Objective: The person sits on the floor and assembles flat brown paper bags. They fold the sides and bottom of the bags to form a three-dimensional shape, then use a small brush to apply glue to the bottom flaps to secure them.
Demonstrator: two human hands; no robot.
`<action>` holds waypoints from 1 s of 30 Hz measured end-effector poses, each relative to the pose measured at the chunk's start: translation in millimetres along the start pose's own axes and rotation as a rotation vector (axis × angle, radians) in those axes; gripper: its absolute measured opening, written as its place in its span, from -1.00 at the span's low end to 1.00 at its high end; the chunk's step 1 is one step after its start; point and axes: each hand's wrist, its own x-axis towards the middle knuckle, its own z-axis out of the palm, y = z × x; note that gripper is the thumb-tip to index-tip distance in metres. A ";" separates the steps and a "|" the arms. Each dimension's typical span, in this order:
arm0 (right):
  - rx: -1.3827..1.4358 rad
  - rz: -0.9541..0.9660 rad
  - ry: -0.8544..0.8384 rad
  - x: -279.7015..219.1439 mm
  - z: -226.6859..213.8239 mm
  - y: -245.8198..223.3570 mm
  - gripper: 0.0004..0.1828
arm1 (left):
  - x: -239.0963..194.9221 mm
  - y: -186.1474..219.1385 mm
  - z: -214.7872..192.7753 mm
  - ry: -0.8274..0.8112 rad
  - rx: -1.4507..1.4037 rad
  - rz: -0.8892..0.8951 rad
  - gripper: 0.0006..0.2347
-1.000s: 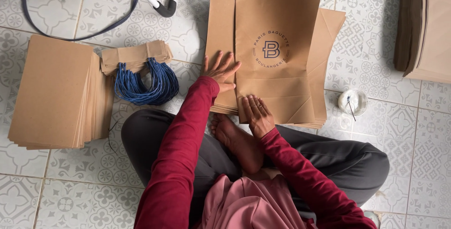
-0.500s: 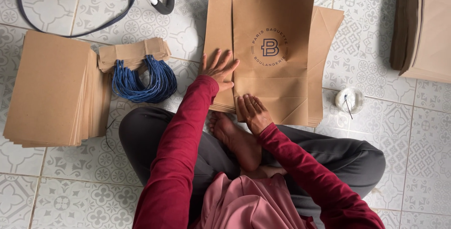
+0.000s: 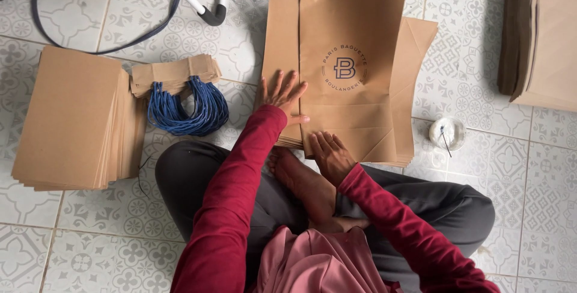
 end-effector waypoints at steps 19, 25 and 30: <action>0.003 0.030 0.372 -2.3 26.6 -32.2 -0.46 | 17.4 5.0 26.9 0.046 0.007 0.012 -0.15; 0.504 0.075 0.134 8.0 27.6 16.1 -0.30 | 15.3 5.5 35.1 0.011 0.069 0.069 -0.24; 0.058 0.129 0.065 66.4 120.0 123.4 -0.43 | 15.8 4.3 29.1 -0.049 0.099 0.054 -0.16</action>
